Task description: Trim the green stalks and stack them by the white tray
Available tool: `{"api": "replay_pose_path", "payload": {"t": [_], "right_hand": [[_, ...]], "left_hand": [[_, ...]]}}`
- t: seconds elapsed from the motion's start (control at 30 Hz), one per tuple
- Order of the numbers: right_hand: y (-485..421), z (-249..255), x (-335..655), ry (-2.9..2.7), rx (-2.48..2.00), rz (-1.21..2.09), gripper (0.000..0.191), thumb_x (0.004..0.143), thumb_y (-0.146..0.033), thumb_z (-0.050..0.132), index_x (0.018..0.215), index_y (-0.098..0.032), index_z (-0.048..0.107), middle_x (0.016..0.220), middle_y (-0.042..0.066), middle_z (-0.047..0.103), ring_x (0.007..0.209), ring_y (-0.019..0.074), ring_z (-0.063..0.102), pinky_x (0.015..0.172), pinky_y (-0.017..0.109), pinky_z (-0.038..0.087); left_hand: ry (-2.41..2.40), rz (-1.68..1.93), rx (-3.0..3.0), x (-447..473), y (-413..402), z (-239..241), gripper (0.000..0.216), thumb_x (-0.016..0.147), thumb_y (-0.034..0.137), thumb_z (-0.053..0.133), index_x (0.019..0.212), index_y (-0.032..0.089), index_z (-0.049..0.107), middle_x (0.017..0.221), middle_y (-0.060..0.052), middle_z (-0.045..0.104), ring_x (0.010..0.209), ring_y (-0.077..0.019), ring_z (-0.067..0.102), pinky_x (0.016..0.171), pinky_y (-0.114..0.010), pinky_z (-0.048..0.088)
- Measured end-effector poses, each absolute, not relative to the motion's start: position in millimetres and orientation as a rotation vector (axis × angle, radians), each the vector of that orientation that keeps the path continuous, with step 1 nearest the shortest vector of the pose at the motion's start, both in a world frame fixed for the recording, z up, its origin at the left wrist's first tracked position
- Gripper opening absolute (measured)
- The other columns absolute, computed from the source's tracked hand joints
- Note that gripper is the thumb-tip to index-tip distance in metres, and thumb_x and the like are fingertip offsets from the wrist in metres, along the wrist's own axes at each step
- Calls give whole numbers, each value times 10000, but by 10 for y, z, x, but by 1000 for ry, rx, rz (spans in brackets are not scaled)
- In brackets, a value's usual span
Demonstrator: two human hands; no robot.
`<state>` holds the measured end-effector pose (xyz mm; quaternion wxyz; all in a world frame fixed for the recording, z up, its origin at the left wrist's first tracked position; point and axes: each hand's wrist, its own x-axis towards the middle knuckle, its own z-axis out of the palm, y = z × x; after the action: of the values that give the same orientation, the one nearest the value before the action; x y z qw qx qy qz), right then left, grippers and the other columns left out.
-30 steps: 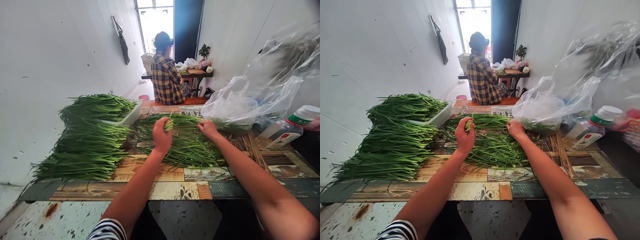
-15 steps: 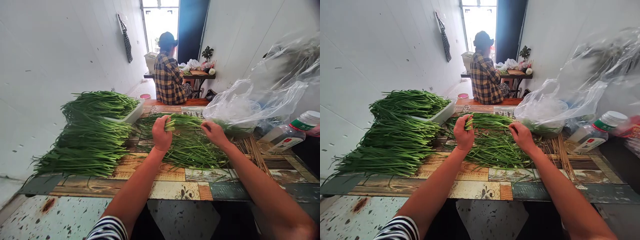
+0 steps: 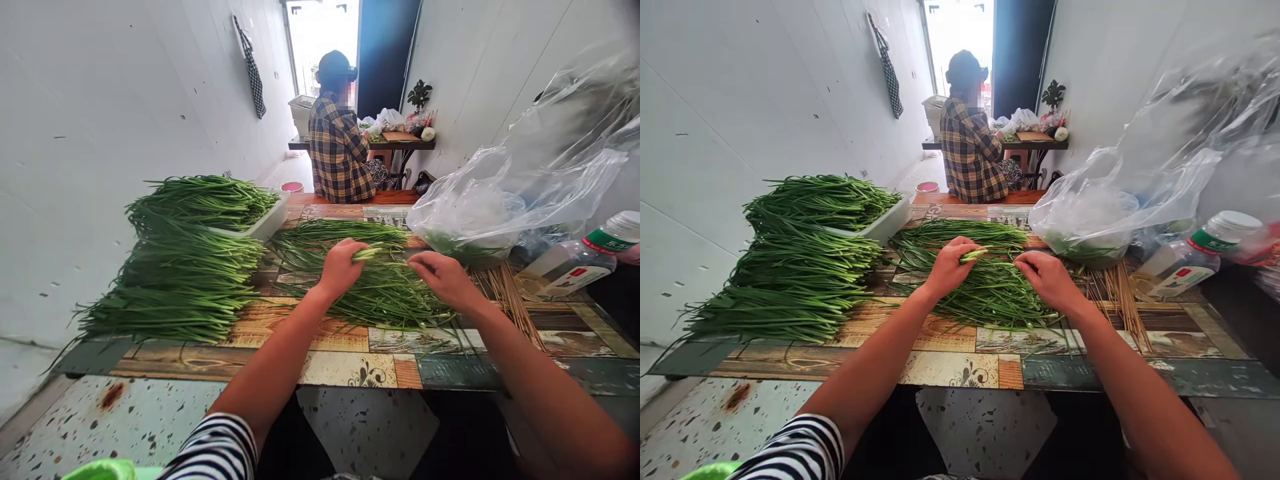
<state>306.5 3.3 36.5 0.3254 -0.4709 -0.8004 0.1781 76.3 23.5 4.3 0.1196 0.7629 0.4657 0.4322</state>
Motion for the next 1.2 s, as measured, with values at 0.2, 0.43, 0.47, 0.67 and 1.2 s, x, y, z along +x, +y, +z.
{"api": "replay_pose_path", "payload": {"t": [0.2,0.43,0.47,0.67,1.2], "right_hand": [[225,321,3048,-2082,-1216,549,320,865,-448,476,772,-189,640,726,30,620,690,170,520,651,295,392],[245,179,3012,-1958,-1218,468,313,864,-434,479,836,-185,666,735,43,592,691,179,519,650,312,422],[222,163,2987,-1959,-1183,351,288,868,-408,488,869,-189,675,821,65,614,773,199,545,713,333,442],[83,102,2773,-1992,-960,-228,160,862,-326,575,856,-239,709,1075,85,602,1078,253,503,968,436,408],[59,52,2795,-2007,-919,-359,213,802,-329,662,630,-206,637,1030,65,630,1070,254,504,954,439,401]], "left_hand": [[1280,1054,2193,748,222,87,217,862,304,576,962,192,732,952,-47,728,882,-168,641,827,-262,482],[1301,985,2041,764,205,87,206,799,314,624,891,172,741,866,-15,732,793,-151,634,737,-234,446],[1321,992,2014,770,203,85,215,802,332,613,853,164,739,802,-3,718,747,-140,615,698,-225,432],[1325,1071,1830,797,207,23,307,759,416,630,675,127,686,545,54,512,555,-79,425,538,-196,305],[1398,1175,1752,831,159,69,300,757,395,615,656,122,689,580,34,557,593,-92,469,549,-195,310]]}}
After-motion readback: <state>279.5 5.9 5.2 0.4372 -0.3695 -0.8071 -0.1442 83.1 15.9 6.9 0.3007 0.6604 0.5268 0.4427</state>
